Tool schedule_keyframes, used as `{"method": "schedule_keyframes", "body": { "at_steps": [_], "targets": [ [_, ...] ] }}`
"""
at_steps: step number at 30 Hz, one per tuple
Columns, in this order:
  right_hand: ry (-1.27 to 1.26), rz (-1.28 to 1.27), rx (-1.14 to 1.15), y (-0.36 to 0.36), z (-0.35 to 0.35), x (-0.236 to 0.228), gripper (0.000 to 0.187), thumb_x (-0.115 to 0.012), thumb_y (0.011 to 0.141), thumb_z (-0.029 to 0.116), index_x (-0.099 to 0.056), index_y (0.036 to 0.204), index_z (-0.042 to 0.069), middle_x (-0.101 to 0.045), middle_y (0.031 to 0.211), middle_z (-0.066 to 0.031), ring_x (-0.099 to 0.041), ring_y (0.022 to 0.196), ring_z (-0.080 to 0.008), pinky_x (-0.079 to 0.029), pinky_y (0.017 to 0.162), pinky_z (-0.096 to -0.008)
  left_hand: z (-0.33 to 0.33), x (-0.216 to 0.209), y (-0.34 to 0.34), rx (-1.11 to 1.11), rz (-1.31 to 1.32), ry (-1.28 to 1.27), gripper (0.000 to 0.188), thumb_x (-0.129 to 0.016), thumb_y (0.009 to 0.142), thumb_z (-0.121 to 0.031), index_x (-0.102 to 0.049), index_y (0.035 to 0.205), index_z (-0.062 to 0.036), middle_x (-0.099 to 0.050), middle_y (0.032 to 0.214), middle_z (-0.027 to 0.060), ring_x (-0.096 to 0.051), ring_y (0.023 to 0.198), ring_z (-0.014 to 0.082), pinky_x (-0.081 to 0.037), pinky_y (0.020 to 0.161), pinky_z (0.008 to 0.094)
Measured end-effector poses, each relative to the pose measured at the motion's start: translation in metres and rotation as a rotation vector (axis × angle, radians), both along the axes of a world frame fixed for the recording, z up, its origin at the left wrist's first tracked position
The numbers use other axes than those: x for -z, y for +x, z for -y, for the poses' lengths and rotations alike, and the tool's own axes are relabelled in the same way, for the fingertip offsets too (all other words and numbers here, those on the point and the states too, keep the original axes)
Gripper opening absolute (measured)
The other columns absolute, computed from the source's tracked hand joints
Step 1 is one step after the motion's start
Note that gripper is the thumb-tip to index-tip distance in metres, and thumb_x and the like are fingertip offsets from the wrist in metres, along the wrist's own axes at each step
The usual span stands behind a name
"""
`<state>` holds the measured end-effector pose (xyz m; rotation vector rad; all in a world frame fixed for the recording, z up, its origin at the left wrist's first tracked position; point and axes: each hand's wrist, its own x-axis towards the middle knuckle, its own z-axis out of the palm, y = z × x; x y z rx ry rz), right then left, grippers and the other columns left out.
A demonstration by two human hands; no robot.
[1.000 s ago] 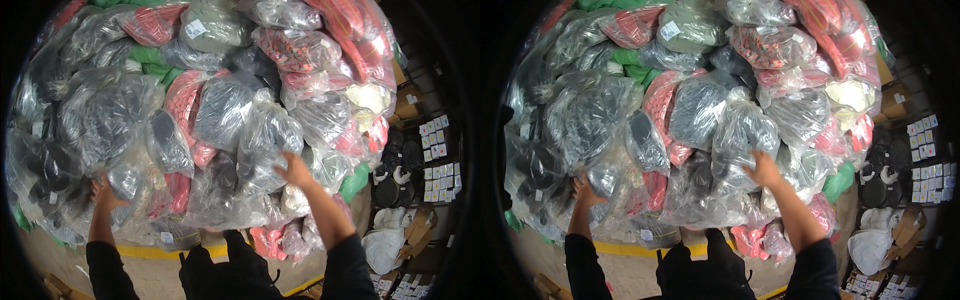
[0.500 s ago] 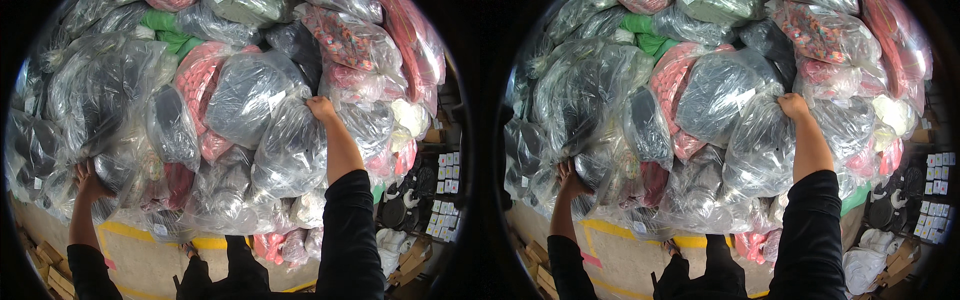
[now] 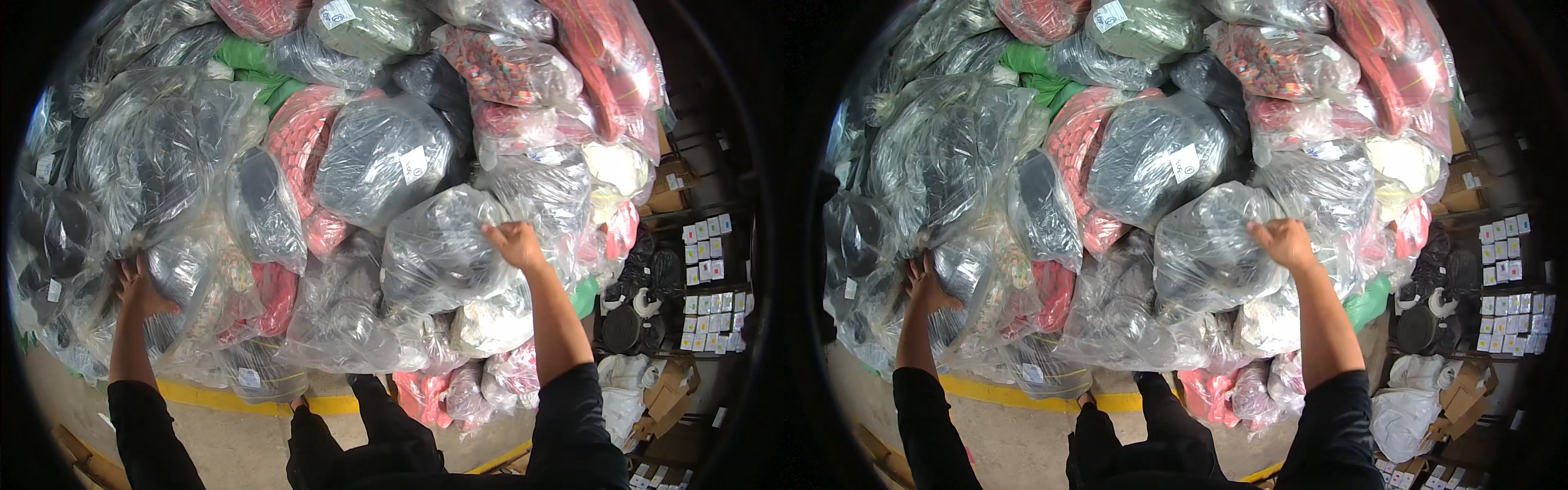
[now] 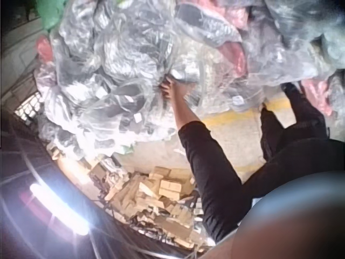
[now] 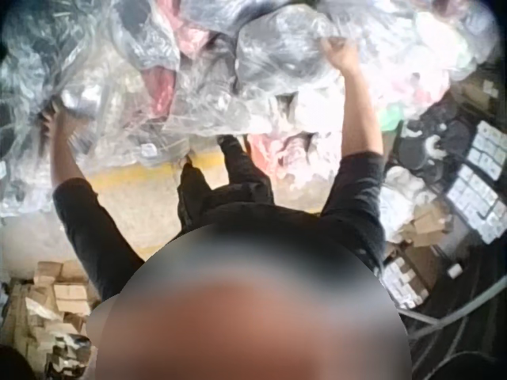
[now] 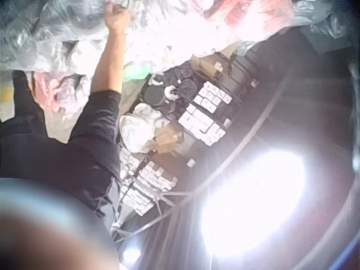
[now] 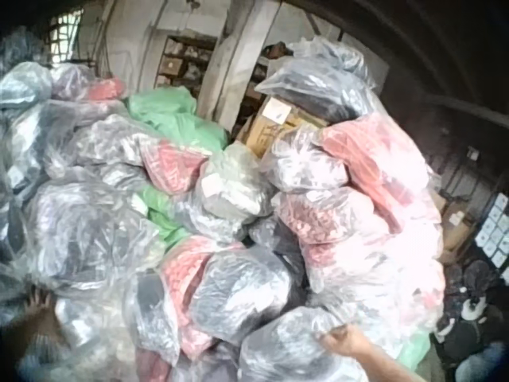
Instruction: The person repeatedly lifts, shifts, and rearranges large plastic-wrapped bundles on the floor. They move items aside to reach others, turn bundles over, and occasionally check labels on the packaging.
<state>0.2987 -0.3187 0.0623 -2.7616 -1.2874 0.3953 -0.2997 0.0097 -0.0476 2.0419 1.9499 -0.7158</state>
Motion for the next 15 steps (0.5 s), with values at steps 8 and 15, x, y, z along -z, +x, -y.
{"method": "schedule_keyframes", "body": {
  "at_steps": [8, 15],
  "targets": [
    [-0.089, 0.049, -0.127, -0.133, 0.16, -0.065, 0.028, -0.075, 0.077, 0.027, -0.062, 0.068, 0.004, -0.063, 0.069, -0.0194, -0.063, 0.067, -0.0425, -0.051, 0.062, -0.0479, 0.002, 0.004, -0.008, 0.017, 0.111, 0.011, 0.161, -0.101, 0.035, -0.034, 0.001, 0.159, -0.021, -0.004, 0.162, 0.0283, -0.009, 0.151, 0.0451, -0.018, 0.114, 0.0685],
    [0.046, -0.176, 0.021, -0.28, 0.264, -0.098, 0.024, -0.073, 0.069, 0.012, -0.052, 0.063, 0.002, -0.057, 0.065, -0.0186, -0.059, 0.063, -0.043, -0.048, 0.058, -0.0479, 0.027, 0.019, -0.021, 0.071, 0.121, 0.211, 0.142, -0.096, 0.05, -0.038, -0.008, 0.159, -0.0235, -0.005, 0.163, 0.0252, -0.011, 0.151, 0.0423, -0.017, 0.114, 0.0704]
  ]
}}
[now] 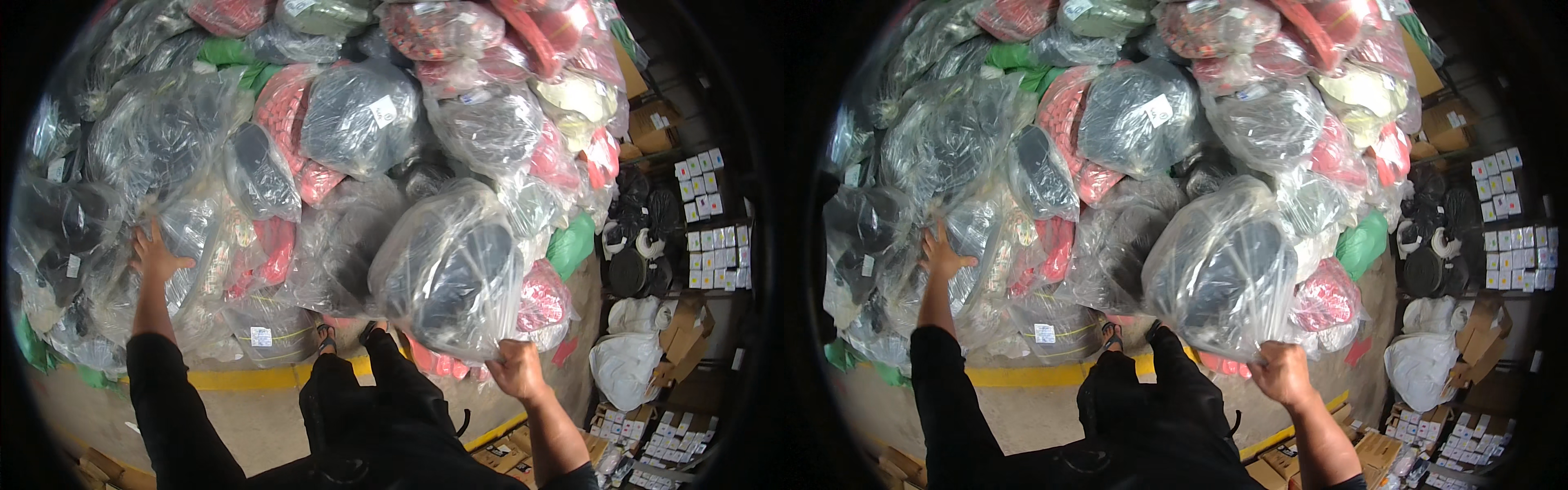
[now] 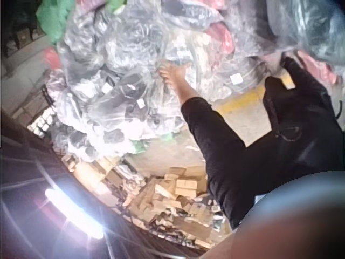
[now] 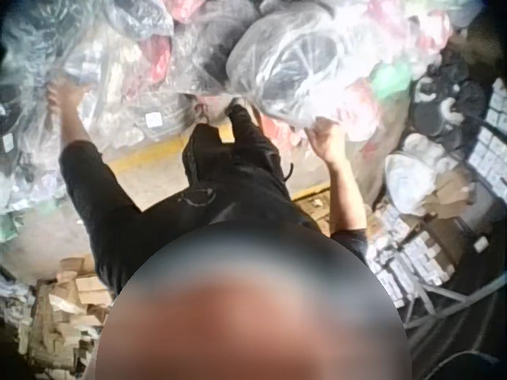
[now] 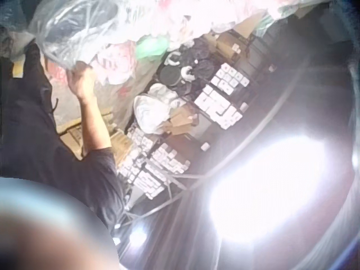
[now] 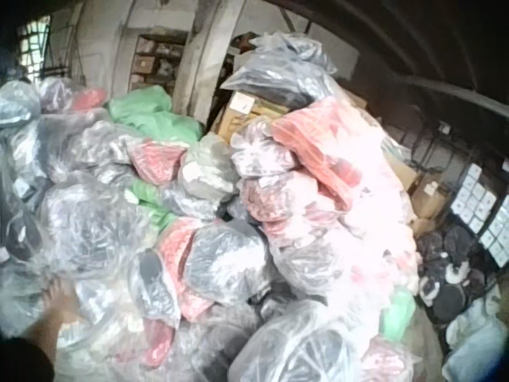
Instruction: The person repeatedly lifts, shifts, and rearranges large plastic-wrapped bundles on the floor. They move items aside to reach others, turn bundles over, and occasionally check labels on the packaging.
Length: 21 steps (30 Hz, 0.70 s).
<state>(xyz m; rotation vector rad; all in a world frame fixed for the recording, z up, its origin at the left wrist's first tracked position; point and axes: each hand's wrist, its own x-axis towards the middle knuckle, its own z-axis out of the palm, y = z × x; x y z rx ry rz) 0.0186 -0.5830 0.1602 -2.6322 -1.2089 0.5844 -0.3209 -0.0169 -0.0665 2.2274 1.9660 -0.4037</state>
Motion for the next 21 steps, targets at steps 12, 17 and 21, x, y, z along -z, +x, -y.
{"method": "schedule_keyframes", "body": {
  "at_steps": [12, 17, 21],
  "targets": [
    [-0.071, -0.409, -0.122, -0.067, 0.074, -0.049, 0.028, -0.074, 0.077, 0.024, -0.056, 0.068, 0.006, -0.06, 0.068, -0.0153, -0.063, 0.069, -0.0393, -0.051, 0.06, -0.0483, 0.456, 0.112, 0.074, -0.402, 0.862, -1.303, 0.085, -0.027, 0.096, -0.075, -0.051, 0.144, -0.0091, -0.051, 0.144, 0.0145, -0.046, 0.133, 0.032, -0.034, 0.109, 0.0468],
    [-0.095, -0.525, 0.233, -0.079, 0.16, 0.027, 0.029, -0.073, 0.081, 0.029, -0.061, 0.07, 0.004, -0.063, 0.07, -0.0188, -0.065, 0.073, -0.0408, -0.053, 0.065, -0.0488, 0.51, 0.125, 0.048, -0.317, 0.819, -1.14, 0.075, -0.033, 0.101, -0.065, -0.064, 0.126, -0.0023, -0.07, 0.113, 0.0158, -0.064, 0.102, 0.0247, -0.049, 0.09, 0.0418],
    [-0.078, -0.63, 0.423, -0.103, 0.215, 0.101, 0.036, -0.07, 0.086, 0.034, -0.066, 0.072, 0.001, -0.061, 0.069, -0.0259, -0.063, 0.071, -0.0439, -0.051, 0.067, -0.0485, 0.497, 0.112, -0.041, 0.078, 0.325, -0.816, 0.053, -0.038, 0.106, -0.044, -0.066, 0.117, -0.0003, -0.071, 0.105, 0.0123, -0.066, 0.094, 0.0233, -0.052, 0.082, 0.0375]
  ]
}}
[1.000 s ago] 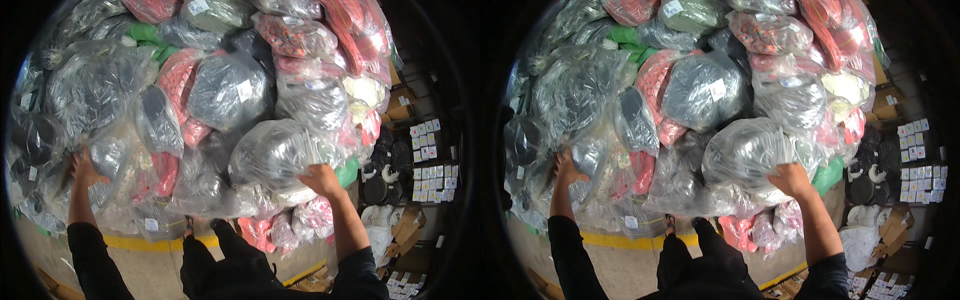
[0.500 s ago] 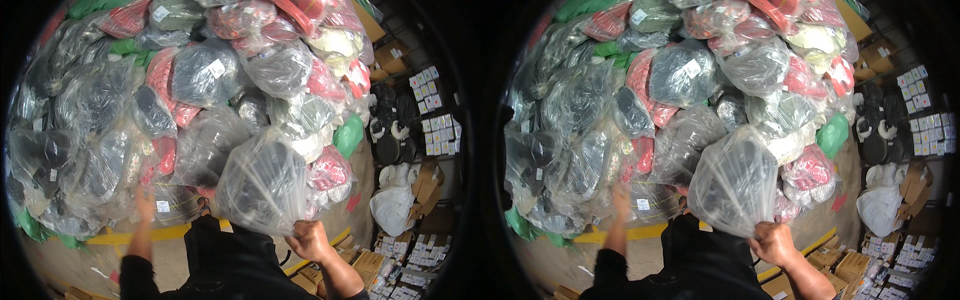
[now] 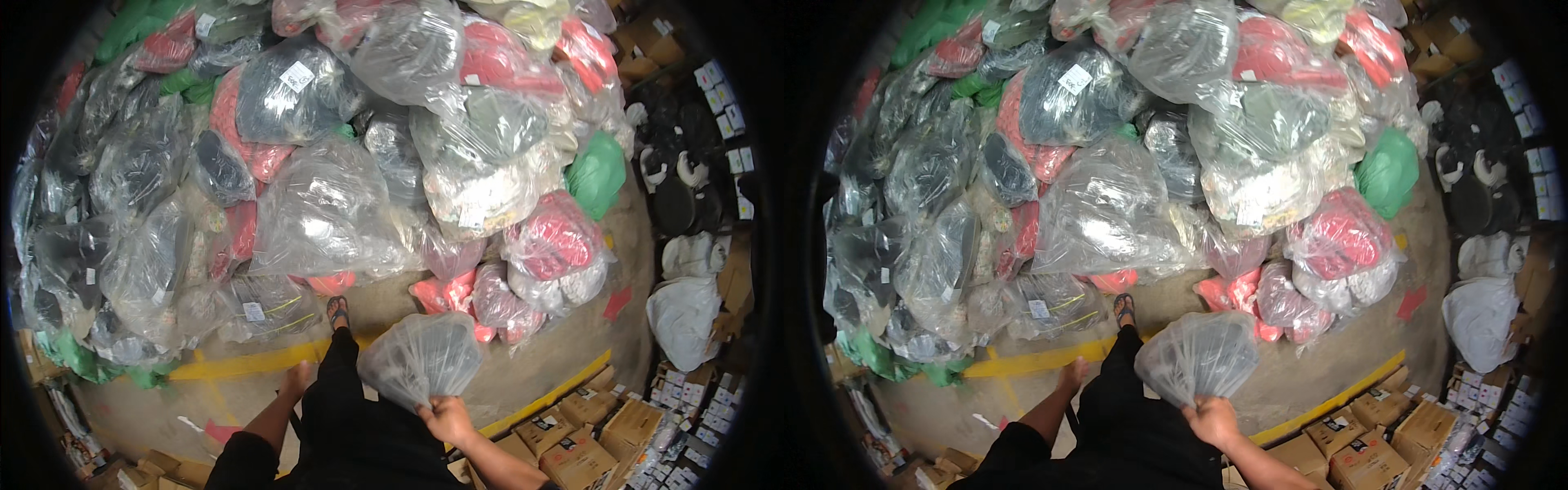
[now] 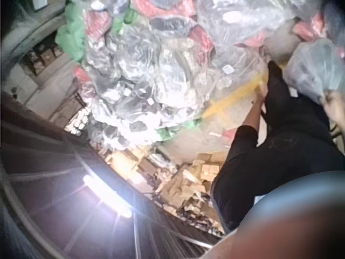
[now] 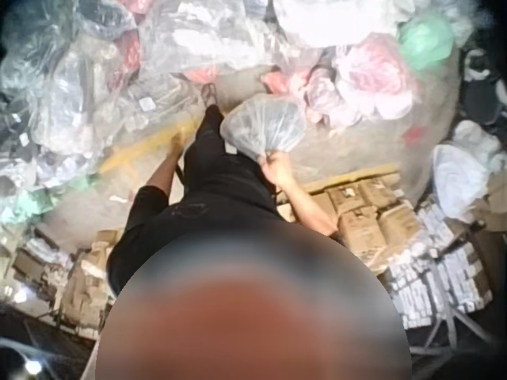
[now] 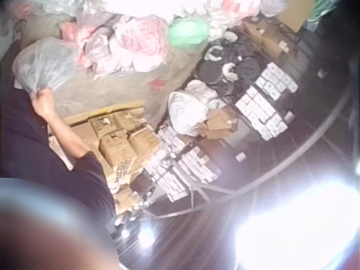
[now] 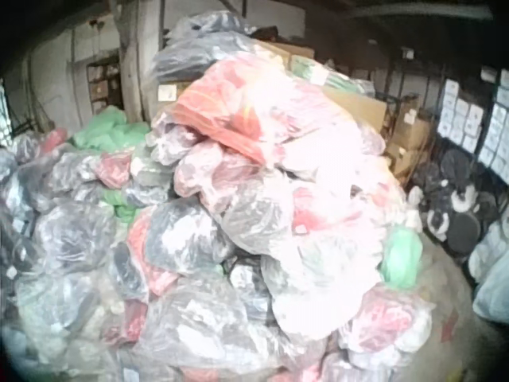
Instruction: The person repeatedly lifts, shifts, and rearranges large plastic-wrapped bundles on the floor. They move items aside to reach others, turn bundles over, and occasionally check labels on the packaging.
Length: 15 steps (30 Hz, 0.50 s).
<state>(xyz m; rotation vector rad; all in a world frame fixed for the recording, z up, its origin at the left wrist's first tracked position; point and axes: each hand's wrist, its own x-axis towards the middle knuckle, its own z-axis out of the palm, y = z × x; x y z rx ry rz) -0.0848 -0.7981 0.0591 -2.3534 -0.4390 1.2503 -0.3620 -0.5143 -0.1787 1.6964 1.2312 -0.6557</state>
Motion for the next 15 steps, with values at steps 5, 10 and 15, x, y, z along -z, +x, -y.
{"method": "schedule_keyframes", "body": {
  "at_steps": [5, 10, 15],
  "targets": [
    [-0.02, -0.125, 0.348, 0.021, 0.051, 0.115, 0.038, -0.069, 0.085, 0.034, -0.068, 0.076, -0.003, -0.065, 0.074, -0.0282, -0.068, 0.075, -0.0419, -0.052, 0.071, -0.0455, 0.009, -0.092, -0.096, -0.484, -0.136, 0.012, 0.057, -0.047, 0.101, -0.051, -0.065, 0.118, 0.0006, -0.071, 0.095, 0.0102, -0.067, 0.081, 0.0209, -0.053, 0.071, 0.0345],
    [-0.038, -0.102, 0.672, 0.029, 0.12, 0.258, 0.039, -0.069, 0.083, 0.031, -0.069, 0.078, -0.007, -0.069, 0.075, -0.0256, -0.07, 0.073, -0.0331, -0.052, 0.069, -0.0425, 0.057, -0.172, -0.135, -0.37, -0.175, 0.055, 0.058, -0.051, 0.099, -0.052, -0.066, 0.113, 0.0028, -0.071, 0.092, 0.012, -0.069, 0.079, 0.0224, -0.054, 0.074, 0.0348],
    [-0.016, -0.157, 0.663, 0.007, 0.147, 0.36, 0.04, -0.07, 0.083, 0.029, -0.07, 0.089, -0.011, -0.071, 0.081, -0.0222, -0.068, 0.072, -0.0306, -0.052, 0.069, -0.042, 0.072, -0.213, -0.16, -0.272, -0.256, 0.038, 0.049, -0.058, 0.098, -0.045, -0.068, 0.105, 0.0029, -0.071, 0.091, 0.0119, -0.069, 0.08, 0.022, -0.055, 0.076, 0.0345]
  ]
}}
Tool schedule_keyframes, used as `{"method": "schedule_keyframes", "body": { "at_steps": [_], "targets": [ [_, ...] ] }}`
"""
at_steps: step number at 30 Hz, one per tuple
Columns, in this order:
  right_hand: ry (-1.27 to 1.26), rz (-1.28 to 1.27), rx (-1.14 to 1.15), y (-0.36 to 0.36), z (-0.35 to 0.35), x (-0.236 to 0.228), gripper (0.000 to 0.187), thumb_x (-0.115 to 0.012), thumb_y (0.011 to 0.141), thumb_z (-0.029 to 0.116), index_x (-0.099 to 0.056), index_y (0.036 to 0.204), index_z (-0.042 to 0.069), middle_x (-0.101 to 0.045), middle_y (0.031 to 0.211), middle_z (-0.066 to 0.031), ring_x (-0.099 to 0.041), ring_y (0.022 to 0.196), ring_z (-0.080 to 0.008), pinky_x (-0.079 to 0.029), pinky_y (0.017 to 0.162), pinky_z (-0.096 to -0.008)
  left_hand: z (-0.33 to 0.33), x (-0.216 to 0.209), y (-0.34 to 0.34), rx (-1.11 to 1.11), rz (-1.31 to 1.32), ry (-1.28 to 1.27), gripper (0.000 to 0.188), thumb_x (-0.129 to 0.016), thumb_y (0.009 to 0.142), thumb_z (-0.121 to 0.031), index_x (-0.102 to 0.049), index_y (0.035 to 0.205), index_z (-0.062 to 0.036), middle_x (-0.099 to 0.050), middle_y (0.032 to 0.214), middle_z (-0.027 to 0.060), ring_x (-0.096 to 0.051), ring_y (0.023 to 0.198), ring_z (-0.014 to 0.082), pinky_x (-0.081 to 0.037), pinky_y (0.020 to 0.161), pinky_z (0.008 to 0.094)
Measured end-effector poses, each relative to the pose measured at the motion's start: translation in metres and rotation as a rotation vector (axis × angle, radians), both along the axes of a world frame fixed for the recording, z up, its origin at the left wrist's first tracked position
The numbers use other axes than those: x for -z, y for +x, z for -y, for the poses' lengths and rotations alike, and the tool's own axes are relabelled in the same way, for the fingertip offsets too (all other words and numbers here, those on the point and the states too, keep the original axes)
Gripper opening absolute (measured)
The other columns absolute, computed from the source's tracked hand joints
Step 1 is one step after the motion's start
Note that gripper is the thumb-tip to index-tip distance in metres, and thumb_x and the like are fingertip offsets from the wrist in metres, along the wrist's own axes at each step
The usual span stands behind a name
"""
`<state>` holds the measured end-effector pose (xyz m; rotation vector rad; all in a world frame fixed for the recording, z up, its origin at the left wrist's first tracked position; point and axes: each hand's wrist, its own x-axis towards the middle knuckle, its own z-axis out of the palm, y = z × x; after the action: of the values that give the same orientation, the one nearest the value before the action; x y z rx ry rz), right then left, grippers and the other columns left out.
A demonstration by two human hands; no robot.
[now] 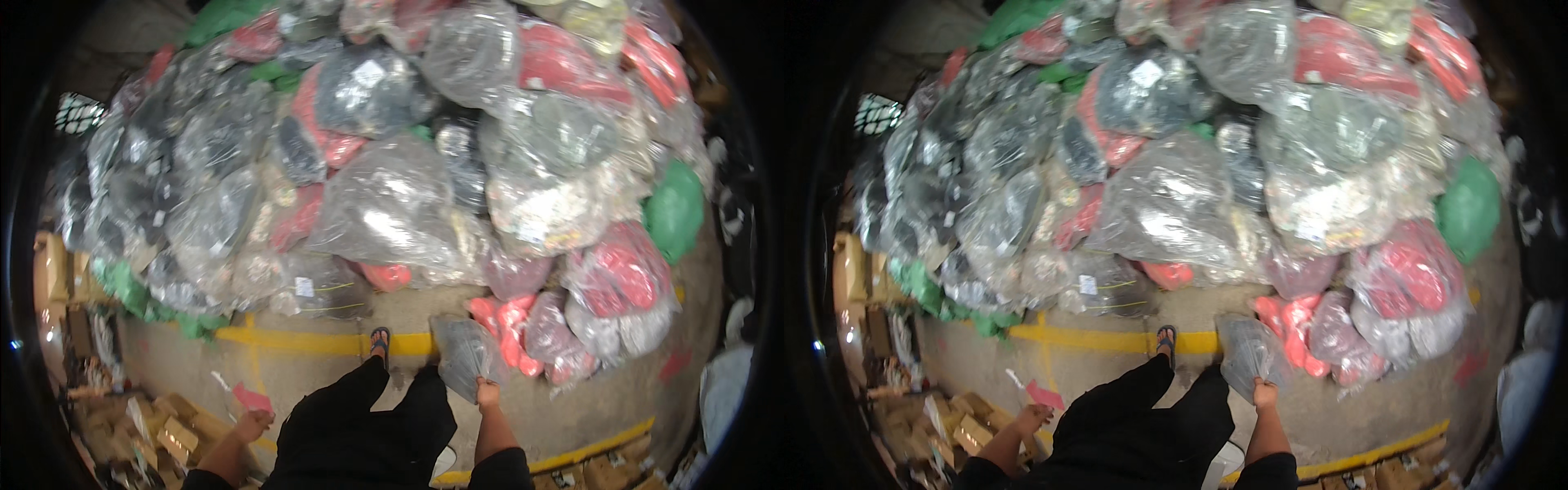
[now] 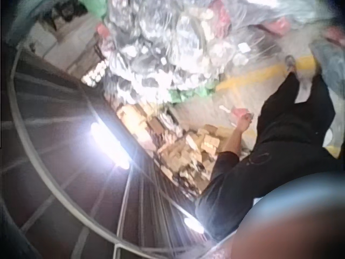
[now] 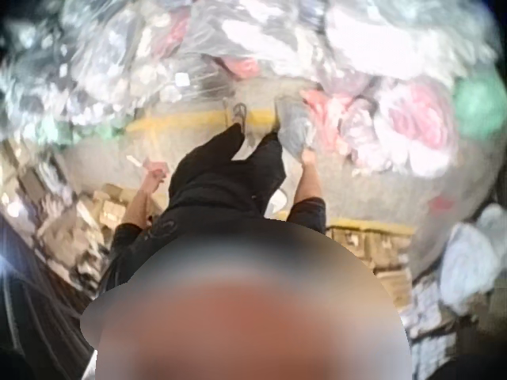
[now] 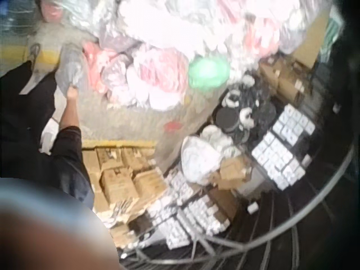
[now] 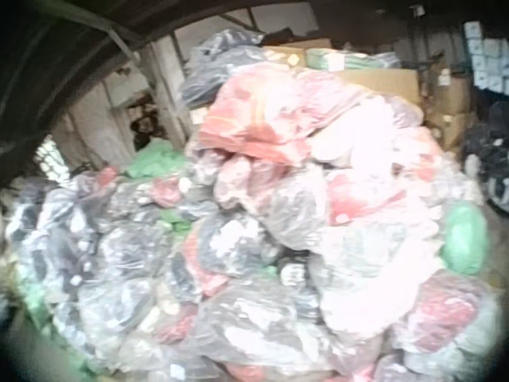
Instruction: The person repeatedly lifts, shifts, and rearranges large plastic-wrapped bundles on the floor. They move items aside to reach others, turn bundles over, and occasionally check labels on the packaging.
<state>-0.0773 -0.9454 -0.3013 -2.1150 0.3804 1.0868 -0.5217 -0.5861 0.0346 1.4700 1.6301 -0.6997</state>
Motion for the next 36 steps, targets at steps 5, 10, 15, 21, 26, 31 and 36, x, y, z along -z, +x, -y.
{"method": "schedule_keyframes", "body": {
  "at_steps": [5, 10, 15, 21, 26, 31, 36],
  "targets": [
    [-0.063, -0.085, -0.144, 0.031, -0.028, 0.01, 0.045, -0.073, 0.079, 0.029, -0.07, 0.097, -0.013, -0.071, 0.087, -0.0223, -0.07, 0.077, -0.0323, -0.053, 0.07, -0.0424, -0.016, 0.009, -0.033, -0.131, -0.017, 0.139, 0.046, -0.059, 0.096, -0.045, -0.07, 0.109, -0.0023, -0.072, 0.096, 0.0136, -0.07, 0.087, 0.0267, -0.055, 0.08, 0.0388],
    [-0.203, -0.028, -0.357, 0.056, -0.035, 0.03, 0.058, -0.077, 0.078, 0.028, -0.064, 0.116, -0.013, -0.071, 0.098, -0.0233, -0.07, 0.082, -0.0317, -0.055, 0.068, -0.0428, -0.058, 0.062, -0.075, 0.284, -0.035, 0.036, 0.052, -0.062, 0.089, -0.055, -0.071, 0.118, -0.0126, -0.071, 0.107, 0.0207, -0.068, 0.106, 0.0339, -0.052, 0.093, 0.0425],
    [-0.477, 0.332, -0.126, 0.04, -0.056, 0.057, 0.042, -0.069, 0.075, 0.019, -0.067, 0.107, -0.007, -0.071, 0.101, -0.0269, -0.07, 0.096, -0.0372, -0.053, 0.084, -0.0427, -0.167, 0.07, -0.095, 0.198, -0.05, 0.108, 0.056, -0.07, 0.085, -0.053, -0.069, 0.12, -0.0093, -0.073, 0.105, 0.0164, -0.07, 0.101, 0.0323, -0.054, 0.091, 0.0405],
    [-0.224, 0.753, -0.047, 0.066, -0.207, -0.068, 0.023, -0.064, 0.078, 0.012, -0.07, 0.095, -0.002, -0.071, 0.092, -0.0243, -0.07, 0.087, -0.038, -0.054, 0.081, -0.0441, -0.348, 0.041, -0.045, 0.244, 0.267, 0.61, 0.044, -0.074, 0.084, -0.029, -0.067, 0.116, 0.0004, -0.07, 0.104, 0.0206, -0.067, 0.099, 0.0359, -0.053, 0.088, 0.0428],
    [-0.083, 1.048, -0.386, 0.102, -0.399, -0.233, 0.03, -0.069, 0.08, 0.016, -0.067, 0.105, 0.0, -0.064, 0.107, -0.0253, -0.062, 0.1, -0.0429, -0.05, 0.087, -0.045, -0.434, 0.045, 0.061, 0.303, 0.585, 0.815, 0.044, -0.072, 0.084, -0.022, -0.063, 0.122, -0.0016, -0.063, 0.119, 0.0214, -0.06, 0.11, 0.0399, -0.047, 0.096, 0.0443],
    [-0.039, 1.349, -0.54, 0.198, -0.552, -0.384, 0.073, -0.08, 0.074, 0.024, -0.048, 0.138, 0.006, -0.042, 0.143, -0.0273, -0.045, 0.127, -0.0461, -0.04, 0.104, -0.0535, -0.423, 0.028, 0.193, 0.428, 0.953, 0.836, 0.054, -0.076, 0.08, -0.025, -0.06, 0.127, -0.0025, -0.057, 0.129, 0.0218, -0.054, 0.118, 0.041, -0.043, 0.103, 0.0462],
    [-0.353, 1.611, -0.557, 0.326, -0.67, -0.509, 0.1, -0.082, 0.072, 0.045, -0.032, 0.153, 0.012, -0.022, 0.16, -0.0225, -0.02, 0.146, -0.0474, -0.019, 0.113, -0.0689, -0.45, -0.023, 0.351, 0.636, 1.011, 0.938, 0.087, -0.077, 0.078, -0.045, -0.042, 0.145, -0.0032, -0.033, 0.151, 0.0251, -0.034, 0.137, 0.0453, -0.027, 0.109, 0.0641]
  ]
}}
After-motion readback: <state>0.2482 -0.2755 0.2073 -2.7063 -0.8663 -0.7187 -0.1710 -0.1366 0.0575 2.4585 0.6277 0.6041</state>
